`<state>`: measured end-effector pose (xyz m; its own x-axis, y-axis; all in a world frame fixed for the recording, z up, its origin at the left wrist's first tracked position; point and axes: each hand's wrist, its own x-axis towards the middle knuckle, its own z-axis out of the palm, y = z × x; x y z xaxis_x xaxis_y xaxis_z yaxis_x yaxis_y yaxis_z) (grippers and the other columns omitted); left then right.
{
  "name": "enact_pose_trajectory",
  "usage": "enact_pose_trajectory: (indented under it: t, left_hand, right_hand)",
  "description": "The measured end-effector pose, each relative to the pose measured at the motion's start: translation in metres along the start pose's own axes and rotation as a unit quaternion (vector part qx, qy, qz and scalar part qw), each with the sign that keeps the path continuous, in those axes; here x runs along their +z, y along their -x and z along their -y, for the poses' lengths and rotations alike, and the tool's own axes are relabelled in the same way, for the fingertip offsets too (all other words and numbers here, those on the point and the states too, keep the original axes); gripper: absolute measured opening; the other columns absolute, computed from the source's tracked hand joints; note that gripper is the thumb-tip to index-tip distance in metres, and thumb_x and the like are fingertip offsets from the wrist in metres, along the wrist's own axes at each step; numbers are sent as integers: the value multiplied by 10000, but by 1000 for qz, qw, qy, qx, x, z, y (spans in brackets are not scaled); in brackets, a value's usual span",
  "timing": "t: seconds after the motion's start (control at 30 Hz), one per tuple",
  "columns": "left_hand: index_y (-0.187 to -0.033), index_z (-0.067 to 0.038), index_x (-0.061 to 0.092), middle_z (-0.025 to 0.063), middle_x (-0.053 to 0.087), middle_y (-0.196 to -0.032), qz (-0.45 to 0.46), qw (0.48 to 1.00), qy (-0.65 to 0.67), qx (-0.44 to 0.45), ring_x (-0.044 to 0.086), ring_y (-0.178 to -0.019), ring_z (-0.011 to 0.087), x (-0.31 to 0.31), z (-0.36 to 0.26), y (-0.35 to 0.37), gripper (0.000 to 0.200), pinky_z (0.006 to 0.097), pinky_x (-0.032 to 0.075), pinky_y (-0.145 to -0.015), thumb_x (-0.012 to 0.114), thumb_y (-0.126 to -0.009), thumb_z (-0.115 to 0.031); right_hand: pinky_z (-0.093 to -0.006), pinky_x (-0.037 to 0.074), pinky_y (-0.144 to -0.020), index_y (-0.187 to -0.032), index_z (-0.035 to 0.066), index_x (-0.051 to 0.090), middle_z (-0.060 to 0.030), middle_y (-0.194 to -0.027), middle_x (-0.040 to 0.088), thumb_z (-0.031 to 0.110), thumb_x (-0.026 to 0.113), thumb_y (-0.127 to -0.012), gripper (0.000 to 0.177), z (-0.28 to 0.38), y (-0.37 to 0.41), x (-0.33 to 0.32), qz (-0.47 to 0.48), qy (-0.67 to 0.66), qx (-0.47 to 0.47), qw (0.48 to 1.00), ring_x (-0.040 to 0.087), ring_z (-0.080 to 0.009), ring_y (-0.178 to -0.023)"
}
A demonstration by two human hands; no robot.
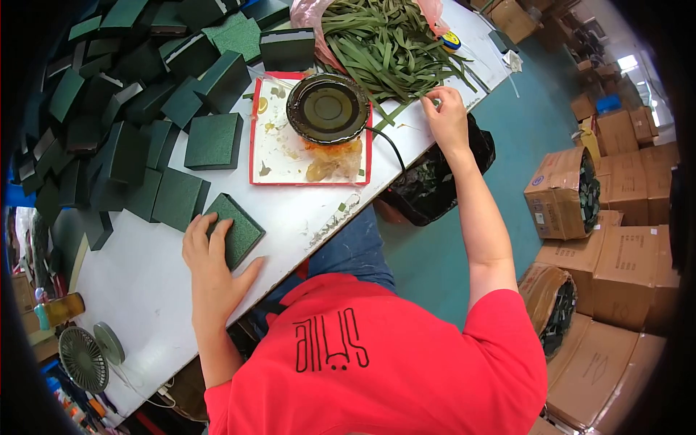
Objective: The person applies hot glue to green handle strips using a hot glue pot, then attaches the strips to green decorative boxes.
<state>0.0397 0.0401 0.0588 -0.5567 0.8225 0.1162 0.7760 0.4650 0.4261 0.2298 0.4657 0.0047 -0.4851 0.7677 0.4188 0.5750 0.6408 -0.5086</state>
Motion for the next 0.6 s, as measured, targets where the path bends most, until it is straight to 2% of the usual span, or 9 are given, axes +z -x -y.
enact_pose_trajectory:
  t: [0.03,0.17,0.27,0.33,0.4,0.43,0.47,0.6]
  left_hand:
    - [-1188,-58,530,191,388,-1460,-9,1000,-7,-9,361,-1338,407,9,2,-1,642,501,295,-1097,855,-668,-246]
    - [-1246,-56,481,205,414,-1429,-74,997,-5,-28,370,-1335,403,29,8,-6,718,507,288,-1091,863,-668,-248]
    - [-1276,-55,451,206,422,-1424,-80,996,0,-39,385,-1322,394,34,11,-8,768,501,296,-1085,869,-660,-243]
    - [-1281,-55,448,196,431,-1427,-78,996,-1,-54,408,-1305,381,33,9,-9,781,489,313,-1080,872,-645,-218]
    - [-1283,-55,448,196,435,-1423,-79,996,0,-47,411,-1302,380,34,11,-9,785,488,311,-1082,872,-643,-220]
    - [-1284,-55,448,197,437,-1421,-80,996,0,-44,412,-1300,380,34,12,-8,787,487,310,-1082,873,-642,-221]
    - [-1284,-52,447,195,432,-1421,-75,996,4,-42,403,-1304,381,34,13,-8,789,493,304,-1081,873,-645,-236]
    - [-1288,-47,445,184,427,-1419,-61,997,18,-38,389,-1306,380,31,14,-7,807,503,297,-1073,878,-645,-272]
  right_hand:
    - [-327,511,-679,-928,13,673,-131,-1139,616,180,723,-853,190,1,1,-2,1,-15,4,1000,598,-189,-664]
    - [-295,496,-655,-826,7,641,-115,-1170,622,143,727,-837,161,17,7,-14,-36,-141,-18,989,590,-149,-673]
    - [-273,474,-650,-771,11,604,-129,-1184,625,100,718,-820,153,50,23,-45,-6,-198,-33,980,563,-122,-676]
    - [-260,453,-650,-690,17,500,-170,-1223,620,6,662,-784,187,67,28,-60,-19,-206,-152,966,536,-113,-684]
    - [-258,444,-652,-669,22,457,-183,-1213,630,-39,628,-762,204,89,41,-76,18,-280,-164,946,532,-112,-691]
    - [-258,449,-658,-662,29,412,-179,-1156,666,-78,598,-741,228,99,49,-85,59,-269,-146,950,538,-114,-691]
    - [-256,457,-661,-679,25,447,-151,-1049,691,-74,601,-759,200,106,57,-88,79,-298,-139,941,545,-112,-693]
    - [-241,479,-665,-857,-12,626,-98,-929,660,-7,690,-820,74,140,92,-98,256,-363,-72,893,585,-101,-740]
